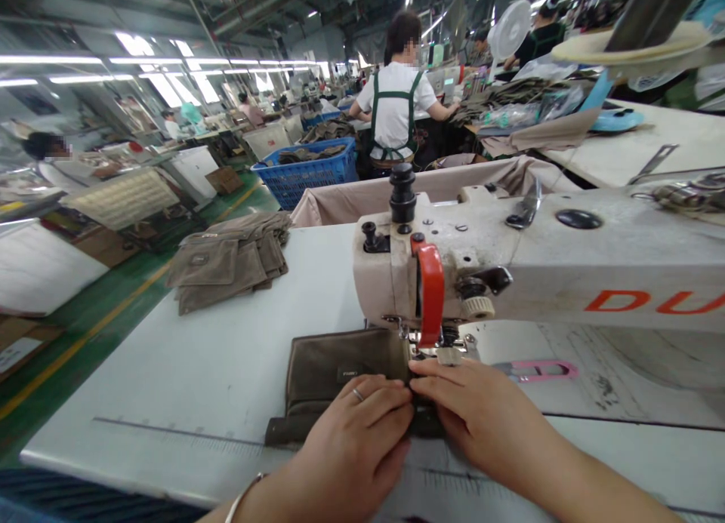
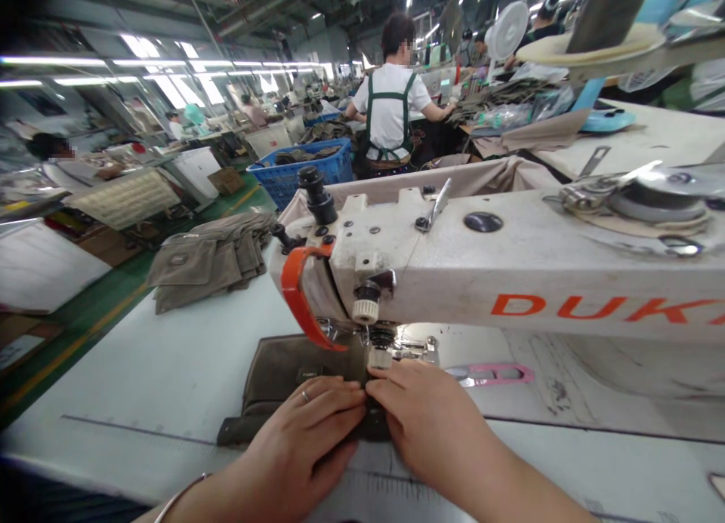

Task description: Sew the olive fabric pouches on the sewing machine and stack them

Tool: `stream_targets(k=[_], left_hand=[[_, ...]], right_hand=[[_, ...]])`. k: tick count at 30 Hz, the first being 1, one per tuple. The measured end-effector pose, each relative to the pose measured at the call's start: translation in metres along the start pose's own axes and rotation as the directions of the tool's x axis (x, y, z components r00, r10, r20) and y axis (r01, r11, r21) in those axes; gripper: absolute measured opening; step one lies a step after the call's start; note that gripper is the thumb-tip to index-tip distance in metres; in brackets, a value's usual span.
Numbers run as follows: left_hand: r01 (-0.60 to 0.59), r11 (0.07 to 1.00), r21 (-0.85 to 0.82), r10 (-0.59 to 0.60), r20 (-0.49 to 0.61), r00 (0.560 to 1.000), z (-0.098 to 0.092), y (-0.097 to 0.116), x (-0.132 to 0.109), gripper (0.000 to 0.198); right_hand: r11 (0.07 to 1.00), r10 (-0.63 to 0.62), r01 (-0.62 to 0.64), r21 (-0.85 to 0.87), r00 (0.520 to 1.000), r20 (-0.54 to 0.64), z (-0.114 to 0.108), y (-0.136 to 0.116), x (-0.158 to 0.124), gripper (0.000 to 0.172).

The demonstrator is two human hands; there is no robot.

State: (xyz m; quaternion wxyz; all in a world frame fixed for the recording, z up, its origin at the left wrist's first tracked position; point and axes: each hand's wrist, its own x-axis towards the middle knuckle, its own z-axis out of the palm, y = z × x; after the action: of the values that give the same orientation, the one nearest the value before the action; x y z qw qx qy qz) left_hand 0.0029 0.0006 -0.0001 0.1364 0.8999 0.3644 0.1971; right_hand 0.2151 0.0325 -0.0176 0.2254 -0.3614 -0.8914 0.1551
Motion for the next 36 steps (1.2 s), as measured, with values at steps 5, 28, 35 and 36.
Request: stream_targets(k=[5, 28, 35, 36], left_hand=[[-0.006, 1.000, 0.001, 0.006, 0.004, 1.000, -0.005, -0.012, 0.011, 0.029], [-0.036, 0.996, 0.079, 0.036, 0.004, 0.999, -0.008, -0.076, 0.034, 0.022], [-0.110, 0.994, -0.024, 0.107, -0.100, 0.989, -0.009, -0.082, 0.033, 0.017], [-0.119, 0.993, -0.026, 0.115, -0.107, 0.988, -0.008, -0.078, 0.033, 0.016]], right_hand=[[0.999, -0.006, 0.007, 0.033, 1.000, -0.023, 0.004, 0.005, 0.002, 0.037], [0.978, 0.167, -0.182, -0.104, 0.976, -0.136, 0.004, 0.007, 0.005, 0.025], [0.929, 0.216, -0.253, -0.271, 0.963, -0.160, -0.002, 0.014, 0.007, 0.019], [0.917, 0.224, -0.263, -0.299, 0.962, -0.156, -0.003, 0.014, 0.007, 0.022]])
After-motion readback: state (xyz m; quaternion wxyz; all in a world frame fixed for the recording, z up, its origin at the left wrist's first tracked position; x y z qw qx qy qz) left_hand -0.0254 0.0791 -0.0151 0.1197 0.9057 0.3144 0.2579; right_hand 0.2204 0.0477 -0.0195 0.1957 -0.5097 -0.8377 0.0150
